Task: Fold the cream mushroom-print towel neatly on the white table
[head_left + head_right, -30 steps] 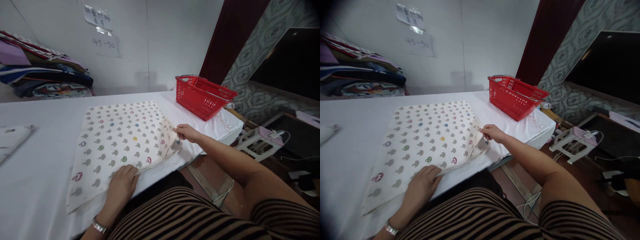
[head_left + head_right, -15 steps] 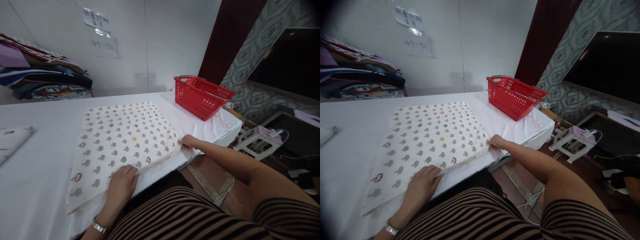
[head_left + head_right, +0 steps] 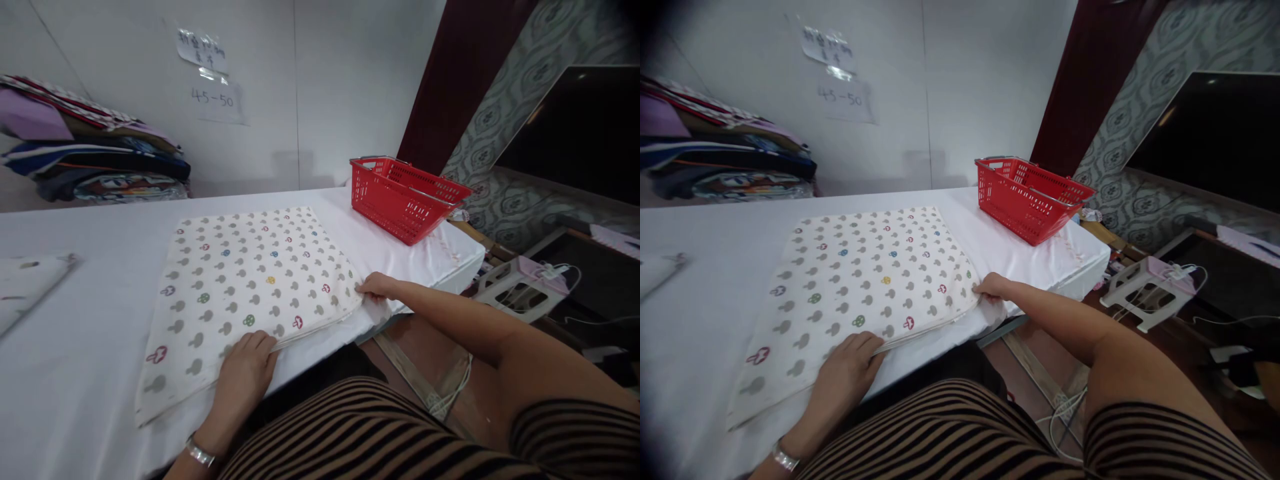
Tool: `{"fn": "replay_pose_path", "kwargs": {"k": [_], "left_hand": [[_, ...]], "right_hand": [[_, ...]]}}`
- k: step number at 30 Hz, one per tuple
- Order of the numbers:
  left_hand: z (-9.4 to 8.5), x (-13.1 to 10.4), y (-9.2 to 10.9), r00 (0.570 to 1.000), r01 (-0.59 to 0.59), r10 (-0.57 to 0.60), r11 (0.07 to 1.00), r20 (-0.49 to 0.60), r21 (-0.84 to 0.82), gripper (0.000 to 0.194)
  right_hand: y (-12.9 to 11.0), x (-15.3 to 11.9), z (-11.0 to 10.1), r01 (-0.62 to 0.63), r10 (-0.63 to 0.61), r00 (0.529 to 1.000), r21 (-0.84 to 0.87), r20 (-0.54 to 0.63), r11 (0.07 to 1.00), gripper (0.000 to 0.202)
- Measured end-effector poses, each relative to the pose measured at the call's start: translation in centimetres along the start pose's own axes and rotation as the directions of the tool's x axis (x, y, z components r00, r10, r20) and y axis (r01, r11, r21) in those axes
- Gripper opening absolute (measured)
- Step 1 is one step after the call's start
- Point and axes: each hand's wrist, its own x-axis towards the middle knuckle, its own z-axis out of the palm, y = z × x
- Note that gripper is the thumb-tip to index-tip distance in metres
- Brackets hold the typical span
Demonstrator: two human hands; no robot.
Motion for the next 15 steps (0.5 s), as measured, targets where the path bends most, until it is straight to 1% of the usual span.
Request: {"fn": "replay_pose_path", "kwargs": {"k": [4, 8, 13, 15], "left_hand": [[-0.1, 0.0, 0.1, 1.000, 0.014, -0.014, 1.000, 0.013, 0.001, 0.015], [-0.1, 0.1, 0.0, 1.000, 0.006, -0.006, 1.000, -0.001, -0.019, 0.014], [-0.2, 0.1, 0.0, 1.000, 0.012, -0.012, 1.000, 0.009, -0.017, 0.016], [-0.3, 0.0, 0.0, 1.000, 0.006, -0.006, 1.000, 0.014, -0.011, 0.017]], "right_hand": [[0.1, 0.2, 0.3, 0.041, -0.039, 0.999, 0.070, -0.033, 0.997, 0.028], [0.5, 0.2, 0.5, 0.064, -0.053, 0.996, 0.170, -0.067, 0.983, 0.023], [0.9, 0.2, 0.3, 0.078, -0.065, 0.996, 0.316, -0.054, 0.946, 0.015], [1.1, 0.2, 0.1, 0.110, -0.084, 0.993, 0.375, -0.085, 0.921, 0.014]]}}
